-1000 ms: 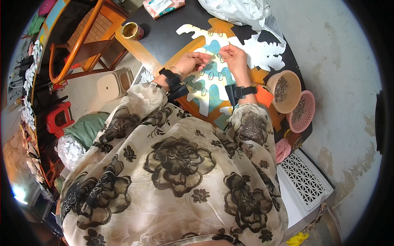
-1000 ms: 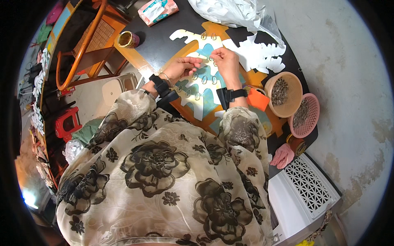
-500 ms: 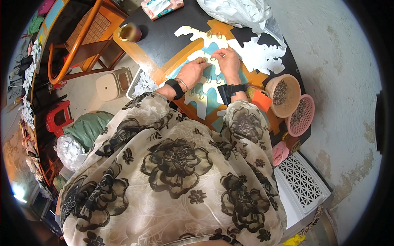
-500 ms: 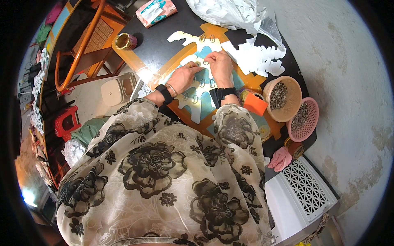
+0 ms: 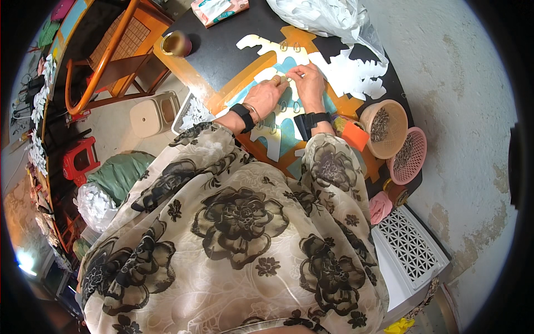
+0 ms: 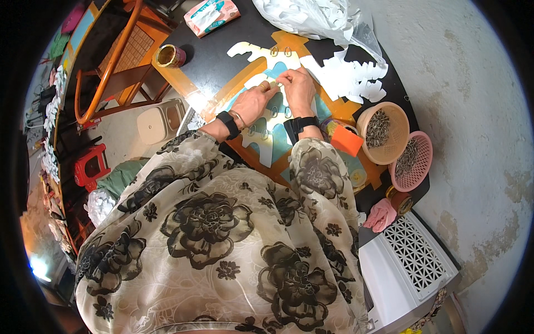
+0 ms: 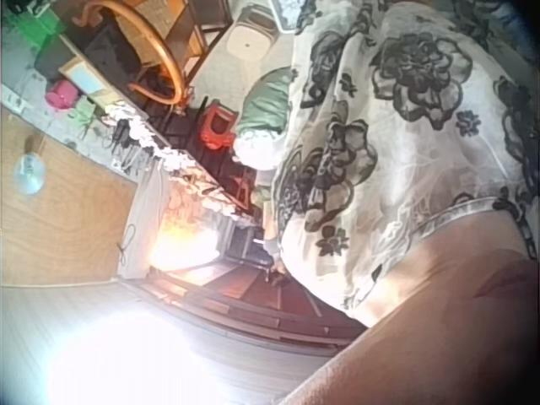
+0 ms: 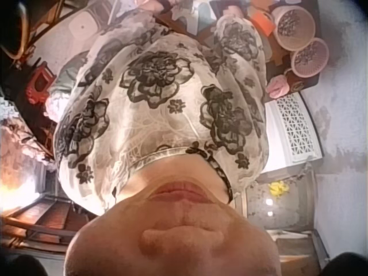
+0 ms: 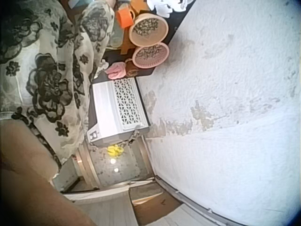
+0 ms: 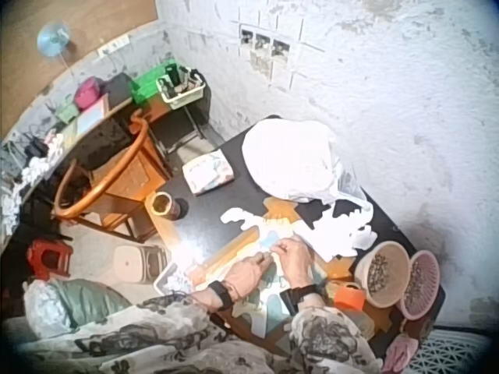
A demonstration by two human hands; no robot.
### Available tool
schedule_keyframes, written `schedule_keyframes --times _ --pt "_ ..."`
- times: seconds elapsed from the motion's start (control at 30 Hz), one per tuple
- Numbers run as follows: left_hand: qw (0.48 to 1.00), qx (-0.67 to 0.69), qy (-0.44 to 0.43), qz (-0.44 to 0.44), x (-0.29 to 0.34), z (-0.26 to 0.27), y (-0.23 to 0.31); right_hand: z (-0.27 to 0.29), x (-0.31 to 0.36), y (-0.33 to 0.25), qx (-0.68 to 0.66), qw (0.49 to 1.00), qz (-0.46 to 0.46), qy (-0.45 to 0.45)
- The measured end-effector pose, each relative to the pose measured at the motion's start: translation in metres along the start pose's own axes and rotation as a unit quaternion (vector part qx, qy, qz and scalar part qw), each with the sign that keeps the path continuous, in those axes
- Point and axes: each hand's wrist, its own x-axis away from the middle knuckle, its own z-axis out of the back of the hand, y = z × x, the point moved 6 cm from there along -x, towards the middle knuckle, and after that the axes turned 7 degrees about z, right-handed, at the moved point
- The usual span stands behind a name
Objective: Apply glue and attach sequins or beads to fabric shoe components.
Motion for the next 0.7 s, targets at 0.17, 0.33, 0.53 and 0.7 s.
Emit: schedule_keyframes --times 0.17,0.33,0.53,0.7 --pt "1.000 -0.002 0.008 -0.002 0.005 0.002 0.003 0.007 0.011 -0.015 0.026 0.996 0.042 0.072" --pt "1.000 0.008 -0.006 0.013 -0.005 0.011 0.005 0.002 0.008 -0.009 0.043 0.999 0.028 0.018" --pt "0.997 0.016 -0.044 0.055 -0.020 0.004 -0.005 -0.001 0.001 -0.002 0.046 0.998 0.020 -0.026" --pt "0.984 0.163 -0.007 0.078 -0.036 -0.001 -0.028 -0.002 0.001 0.005 0.036 0.999 0.004 -0.038"
